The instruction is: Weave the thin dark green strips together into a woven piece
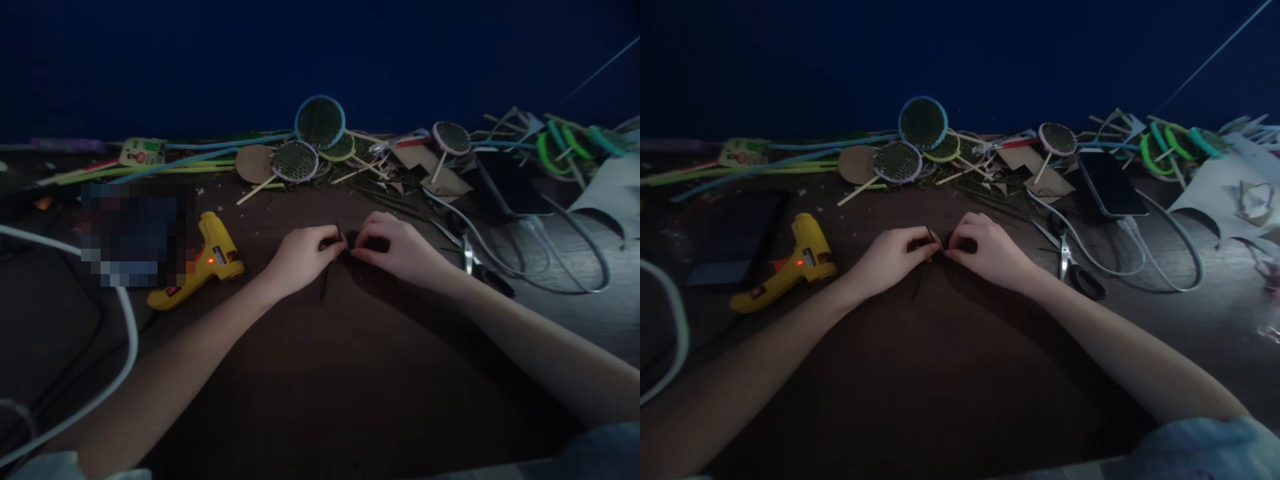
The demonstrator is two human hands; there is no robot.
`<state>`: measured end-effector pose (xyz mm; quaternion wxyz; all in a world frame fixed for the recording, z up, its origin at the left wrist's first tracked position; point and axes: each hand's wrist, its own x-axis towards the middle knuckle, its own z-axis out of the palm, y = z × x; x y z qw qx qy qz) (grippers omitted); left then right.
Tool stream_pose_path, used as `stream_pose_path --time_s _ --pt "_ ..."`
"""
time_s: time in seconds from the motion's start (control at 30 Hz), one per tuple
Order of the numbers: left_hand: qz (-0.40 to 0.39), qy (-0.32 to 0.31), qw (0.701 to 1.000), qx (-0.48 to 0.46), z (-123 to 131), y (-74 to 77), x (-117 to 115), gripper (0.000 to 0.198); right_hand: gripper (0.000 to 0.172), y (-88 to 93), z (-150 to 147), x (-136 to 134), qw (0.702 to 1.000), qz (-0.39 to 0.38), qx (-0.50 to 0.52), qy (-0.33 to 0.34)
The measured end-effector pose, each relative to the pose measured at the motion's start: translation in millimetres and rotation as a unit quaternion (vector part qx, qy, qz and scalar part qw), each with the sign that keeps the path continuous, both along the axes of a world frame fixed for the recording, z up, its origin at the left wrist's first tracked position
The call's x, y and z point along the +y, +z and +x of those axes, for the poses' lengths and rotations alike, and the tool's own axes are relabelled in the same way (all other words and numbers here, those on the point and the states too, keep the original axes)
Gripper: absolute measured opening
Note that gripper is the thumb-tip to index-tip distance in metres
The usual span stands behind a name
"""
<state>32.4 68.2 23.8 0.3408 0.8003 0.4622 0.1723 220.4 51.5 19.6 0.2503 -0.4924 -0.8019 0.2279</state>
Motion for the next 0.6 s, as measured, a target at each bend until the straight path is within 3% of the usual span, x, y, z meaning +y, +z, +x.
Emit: stream_pose_path --time_s 0.3,0.6 --pt "0.008 -0.002 1.000 -0.001 0 -2.0 0 0.014 0.007 -5.6 8 5 0.999 -0.006 -0.039 0.022" --pt "0.015 0.002 1.000 0.003 0 -2.3 0 0.012 0.009 1.2 13 6 0.996 -0.047 -0.053 0.044"
